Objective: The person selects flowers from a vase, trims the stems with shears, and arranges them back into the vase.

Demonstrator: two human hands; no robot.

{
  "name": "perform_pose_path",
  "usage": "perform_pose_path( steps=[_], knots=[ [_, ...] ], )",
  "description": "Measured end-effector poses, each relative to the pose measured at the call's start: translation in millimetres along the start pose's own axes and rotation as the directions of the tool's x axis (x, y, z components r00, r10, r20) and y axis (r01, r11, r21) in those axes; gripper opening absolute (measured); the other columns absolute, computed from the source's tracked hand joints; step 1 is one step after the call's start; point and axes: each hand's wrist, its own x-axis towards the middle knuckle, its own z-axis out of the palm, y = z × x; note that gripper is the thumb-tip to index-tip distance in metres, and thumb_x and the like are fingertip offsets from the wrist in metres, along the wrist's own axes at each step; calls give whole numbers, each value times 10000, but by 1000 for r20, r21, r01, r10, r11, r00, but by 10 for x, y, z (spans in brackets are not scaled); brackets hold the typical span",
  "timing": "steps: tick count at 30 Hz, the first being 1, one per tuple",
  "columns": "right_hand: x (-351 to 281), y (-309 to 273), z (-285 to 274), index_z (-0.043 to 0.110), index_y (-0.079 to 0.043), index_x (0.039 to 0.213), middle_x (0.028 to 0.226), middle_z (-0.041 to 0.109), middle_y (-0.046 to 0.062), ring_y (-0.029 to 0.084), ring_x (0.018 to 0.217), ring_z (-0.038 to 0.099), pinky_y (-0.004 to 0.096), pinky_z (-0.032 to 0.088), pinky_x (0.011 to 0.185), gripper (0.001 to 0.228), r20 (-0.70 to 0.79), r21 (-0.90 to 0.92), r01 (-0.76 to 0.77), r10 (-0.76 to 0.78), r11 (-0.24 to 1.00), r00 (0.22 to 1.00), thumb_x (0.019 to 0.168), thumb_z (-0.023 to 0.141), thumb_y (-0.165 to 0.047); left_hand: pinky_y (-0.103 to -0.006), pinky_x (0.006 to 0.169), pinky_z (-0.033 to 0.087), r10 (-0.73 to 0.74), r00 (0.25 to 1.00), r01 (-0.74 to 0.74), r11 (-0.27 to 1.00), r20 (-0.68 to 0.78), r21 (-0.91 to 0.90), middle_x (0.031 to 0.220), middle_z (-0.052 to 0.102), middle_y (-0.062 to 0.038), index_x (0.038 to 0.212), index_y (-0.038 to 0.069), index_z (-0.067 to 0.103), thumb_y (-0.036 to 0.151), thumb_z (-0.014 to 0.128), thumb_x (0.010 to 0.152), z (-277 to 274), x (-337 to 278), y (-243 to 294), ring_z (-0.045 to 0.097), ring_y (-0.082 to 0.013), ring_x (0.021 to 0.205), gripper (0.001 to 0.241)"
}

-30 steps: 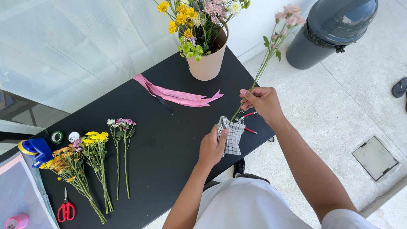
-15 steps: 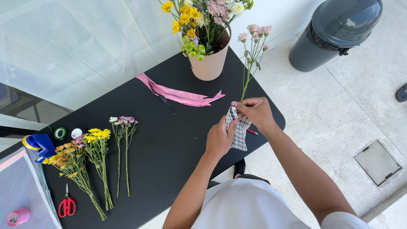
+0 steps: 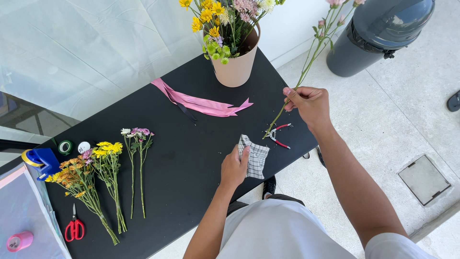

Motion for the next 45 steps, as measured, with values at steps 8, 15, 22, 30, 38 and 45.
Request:
perform_pose_path(
  steps=[8, 15, 22, 30, 38, 45],
  knots=[
    [-218, 244, 257, 747, 52, 884, 731, 710, 142, 156, 624, 706, 257, 616, 630, 181, 212, -37, -46, 53, 998, 976, 1019, 657, -30, -533, 1132, 448, -510, 854, 516, 855, 107, -42, 1500, 503, -288, 1583, 8, 276, 613, 325, 1071, 437, 175, -1533, 516, -426, 1379, 794],
    [-257, 641, 376, 753, 45, 1042, 826, 735, 133, 128, 659, 684, 262, 610, 659, 158, 392, -156, -94, 149, 983, 908, 1025, 628, -51, -628, 1214, 1, -434, 897, 440, 893, -77, 91, 1658, -10, -294, 1661, -2, 29, 481, 477, 1046, 401, 140, -1176, -56, -495, 1532, 901],
    [-266, 641, 527, 768, 22, 999, 809, 733, 138, 137, 645, 688, 272, 604, 638, 175, 646, -288, -34, 220, 957, 731, 1018, 623, -75, -371, 962, 546, 31, 992, 37, 863, 125, -503, 1294, 604, -105, 1358, 112, 626, 346, 598, 1062, 448, 192, -452, 606, -258, 1203, 378],
    [-233, 837, 499, 775, -2, 999, 793, 729, 122, 114, 647, 671, 247, 591, 607, 180, 754, -298, -20, 249, 954, 608, 1012, 647, -128, -248, 835, 622, -81, 992, 124, 764, 96, -634, 924, 772, -50, 1037, 117, 783, 192, 763, 961, 694, 216, -505, 712, -70, 845, 109],
    [-140, 2172, -263, 719, -154, 1270, 1107, 767, 82, 226, 956, 750, 355, 574, 787, 399, 496, -640, 48, 365, 767, 788, 890, 813, -229, -274, 875, 626, -258, 966, 176, 679, -7, -713, 1035, 803, -142, 1080, 31, 756, 149, 748, 962, 746, 99, -544, 766, -145, 948, 167],
    [-161, 2967, -822, 432, -236, 1547, 1544, 392, 31, 272, 1470, 406, 467, 453, 1131, 870, 219, -970, 118, 559, 211, 800, 805, 824, -467, -304, 863, 645, -371, 921, 172, 660, -118, -731, 1073, 793, -191, 1097, -19, 698, 118, 733, 968, 820, -29, -497, 778, -209, 960, 191]
  ],
)
